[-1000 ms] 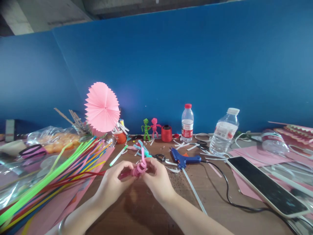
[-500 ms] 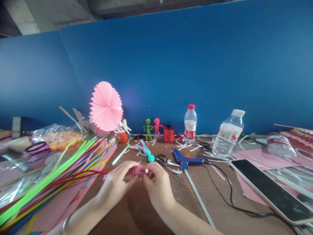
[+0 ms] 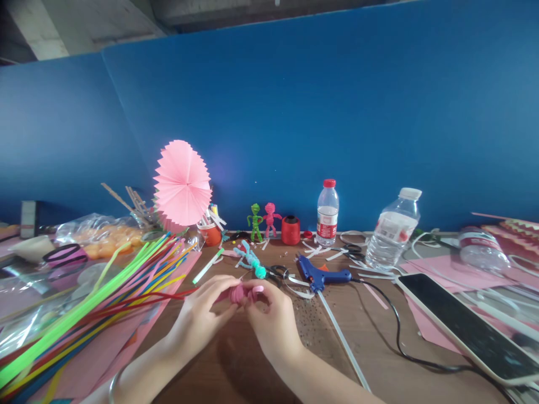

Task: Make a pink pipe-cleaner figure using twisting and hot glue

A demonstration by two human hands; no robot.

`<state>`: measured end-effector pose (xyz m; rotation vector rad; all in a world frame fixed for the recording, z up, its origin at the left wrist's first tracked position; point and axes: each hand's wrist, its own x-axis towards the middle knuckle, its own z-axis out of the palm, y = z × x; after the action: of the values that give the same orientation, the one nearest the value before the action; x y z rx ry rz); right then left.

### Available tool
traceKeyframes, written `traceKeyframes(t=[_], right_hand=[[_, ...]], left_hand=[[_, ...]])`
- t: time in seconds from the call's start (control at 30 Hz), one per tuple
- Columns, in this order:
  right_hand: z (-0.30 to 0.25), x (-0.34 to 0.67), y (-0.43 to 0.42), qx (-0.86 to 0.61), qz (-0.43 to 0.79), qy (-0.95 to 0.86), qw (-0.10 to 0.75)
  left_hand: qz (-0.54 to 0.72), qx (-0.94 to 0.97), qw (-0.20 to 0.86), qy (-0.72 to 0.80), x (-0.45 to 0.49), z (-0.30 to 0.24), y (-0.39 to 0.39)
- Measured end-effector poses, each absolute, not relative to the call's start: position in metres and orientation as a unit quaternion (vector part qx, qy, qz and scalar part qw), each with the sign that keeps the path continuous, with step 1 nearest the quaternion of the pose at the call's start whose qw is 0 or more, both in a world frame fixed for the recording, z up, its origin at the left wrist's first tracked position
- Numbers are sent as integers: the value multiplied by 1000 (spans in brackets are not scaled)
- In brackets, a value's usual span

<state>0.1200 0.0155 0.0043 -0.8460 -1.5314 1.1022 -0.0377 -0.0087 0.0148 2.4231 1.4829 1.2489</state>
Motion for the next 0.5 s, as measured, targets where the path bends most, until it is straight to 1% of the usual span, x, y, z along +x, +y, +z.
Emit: traceKeyframes(t=[0.3,0.5], right_hand=[[3,120,16,-307,465,-641,528],[-3,118,15,-347,410,-641,547]], left_hand=[[408,781,19,473,-39,14,-9],[409,773,0,485,-36,16,-12]])
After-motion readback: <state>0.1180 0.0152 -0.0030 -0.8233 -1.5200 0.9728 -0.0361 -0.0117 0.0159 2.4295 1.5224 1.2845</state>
